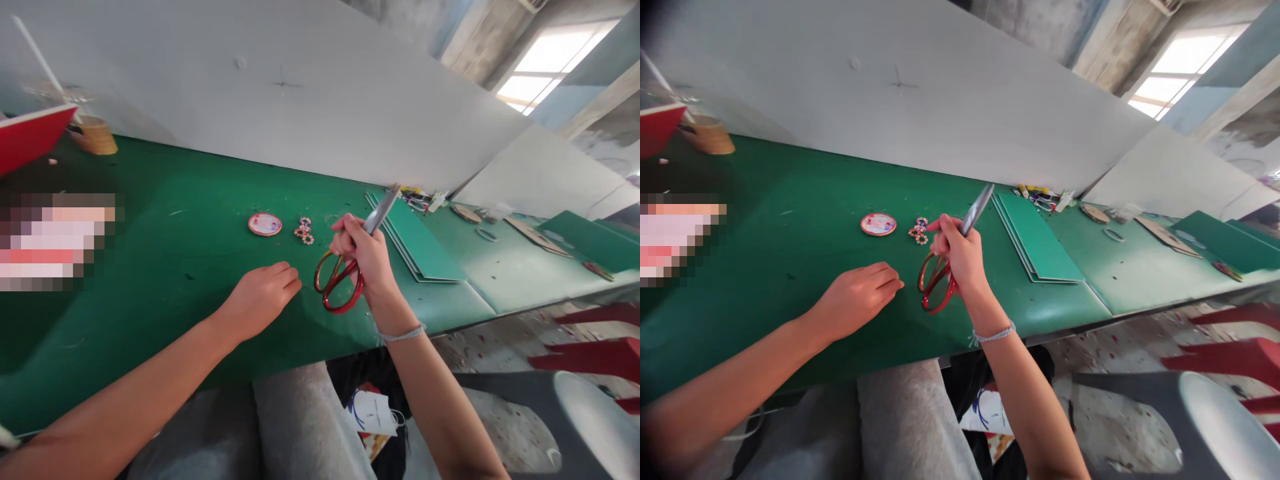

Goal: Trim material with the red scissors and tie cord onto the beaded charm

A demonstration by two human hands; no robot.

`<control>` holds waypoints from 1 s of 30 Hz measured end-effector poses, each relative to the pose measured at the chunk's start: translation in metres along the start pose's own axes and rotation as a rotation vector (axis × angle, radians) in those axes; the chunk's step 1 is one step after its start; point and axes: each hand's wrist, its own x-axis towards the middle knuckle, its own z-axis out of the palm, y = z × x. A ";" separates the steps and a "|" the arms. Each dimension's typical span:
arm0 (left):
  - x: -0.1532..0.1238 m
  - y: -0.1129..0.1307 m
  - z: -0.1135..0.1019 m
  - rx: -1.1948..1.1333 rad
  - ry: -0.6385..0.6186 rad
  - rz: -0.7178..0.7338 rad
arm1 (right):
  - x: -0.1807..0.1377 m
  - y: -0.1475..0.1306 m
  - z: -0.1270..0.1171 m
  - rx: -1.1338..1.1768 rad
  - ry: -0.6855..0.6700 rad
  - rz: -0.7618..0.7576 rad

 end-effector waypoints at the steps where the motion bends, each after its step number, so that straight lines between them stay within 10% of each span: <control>1: 0.000 0.000 0.000 0.018 0.009 0.014 | 0.005 -0.005 0.004 -0.004 -0.041 0.012; 30: -0.001 -0.002 0.005 -0.078 -0.035 -0.043 | 0.015 0.017 0.049 -0.196 -0.153 0.077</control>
